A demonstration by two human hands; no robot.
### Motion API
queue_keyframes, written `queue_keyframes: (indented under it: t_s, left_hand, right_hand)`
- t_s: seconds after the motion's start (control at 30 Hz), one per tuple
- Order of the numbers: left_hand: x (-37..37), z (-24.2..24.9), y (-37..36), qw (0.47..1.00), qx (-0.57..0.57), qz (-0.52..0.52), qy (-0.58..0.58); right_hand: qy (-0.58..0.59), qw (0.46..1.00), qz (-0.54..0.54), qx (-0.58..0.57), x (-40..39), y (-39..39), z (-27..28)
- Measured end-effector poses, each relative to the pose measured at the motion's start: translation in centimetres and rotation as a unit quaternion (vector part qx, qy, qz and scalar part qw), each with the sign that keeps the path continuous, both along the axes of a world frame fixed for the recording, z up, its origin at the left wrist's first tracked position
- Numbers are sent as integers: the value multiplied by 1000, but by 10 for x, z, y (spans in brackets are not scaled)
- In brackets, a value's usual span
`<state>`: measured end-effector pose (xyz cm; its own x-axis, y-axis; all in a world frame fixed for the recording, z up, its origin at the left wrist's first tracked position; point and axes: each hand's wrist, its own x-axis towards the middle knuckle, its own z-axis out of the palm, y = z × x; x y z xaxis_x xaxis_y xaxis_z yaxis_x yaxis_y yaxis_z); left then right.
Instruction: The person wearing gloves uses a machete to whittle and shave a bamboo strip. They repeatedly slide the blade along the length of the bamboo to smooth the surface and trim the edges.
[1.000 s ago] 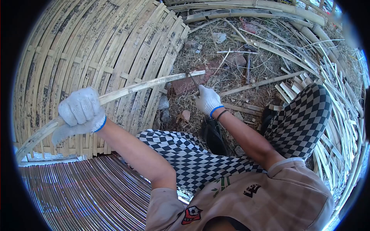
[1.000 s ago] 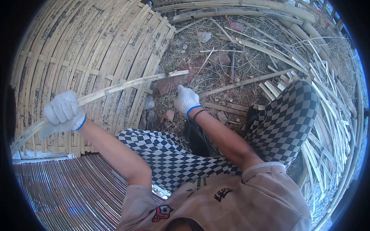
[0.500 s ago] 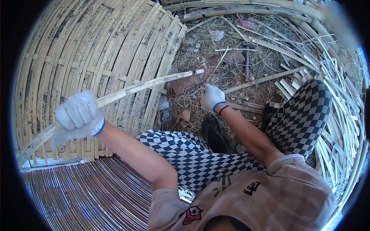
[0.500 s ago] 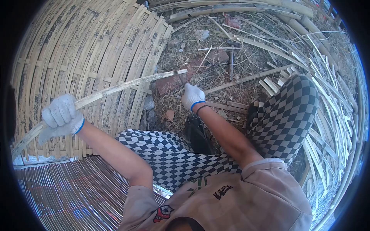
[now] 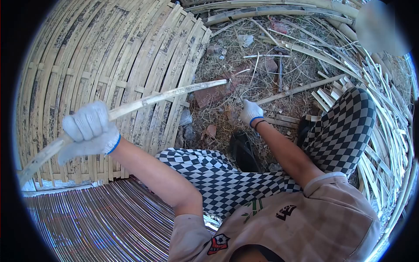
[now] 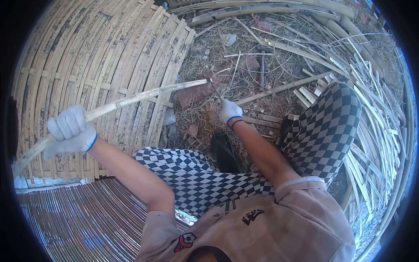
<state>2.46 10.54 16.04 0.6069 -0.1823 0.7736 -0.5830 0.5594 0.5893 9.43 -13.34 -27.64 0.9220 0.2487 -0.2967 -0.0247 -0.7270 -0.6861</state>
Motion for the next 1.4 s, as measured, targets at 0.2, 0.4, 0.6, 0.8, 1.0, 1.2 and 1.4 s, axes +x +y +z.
queue_keyframes:
  t_s: [0.2, 0.4, 0.6, 0.8, 1.0, 1.2, 1.4]
  left_hand:
    - [2, 6, -7, 978, -14, 205, 19]
    - [3, 8, -3, 979, -10, 200, 31]
    - [4, 26, -45, 877, -46, 449, 167]
    - [6, 6, -9, 964, -16, 254, 74]
    - [2, 0, -7, 999, 29, -25, 23]
    - [-2, -2, -2, 999, 14, -37, 24]
    - [11, 5, -5, 999, 1, 21, 48]
  right_hand:
    - [-140, 987, 34, 76, -14, 25, 60]
    - [-48, 999, 18, 0, -13, 12, -1]
    - [23, 1000, -14, -12, -4, -7, -11]
    - [-72, 991, 17, 112, -10, 19, 111]
    - [-240, 942, 105, 208, -17, 18, 169]
    - [-10, 997, 29, 69, 1, -3, 71]
    - [-100, 984, 51, 140, -15, 20, 152]
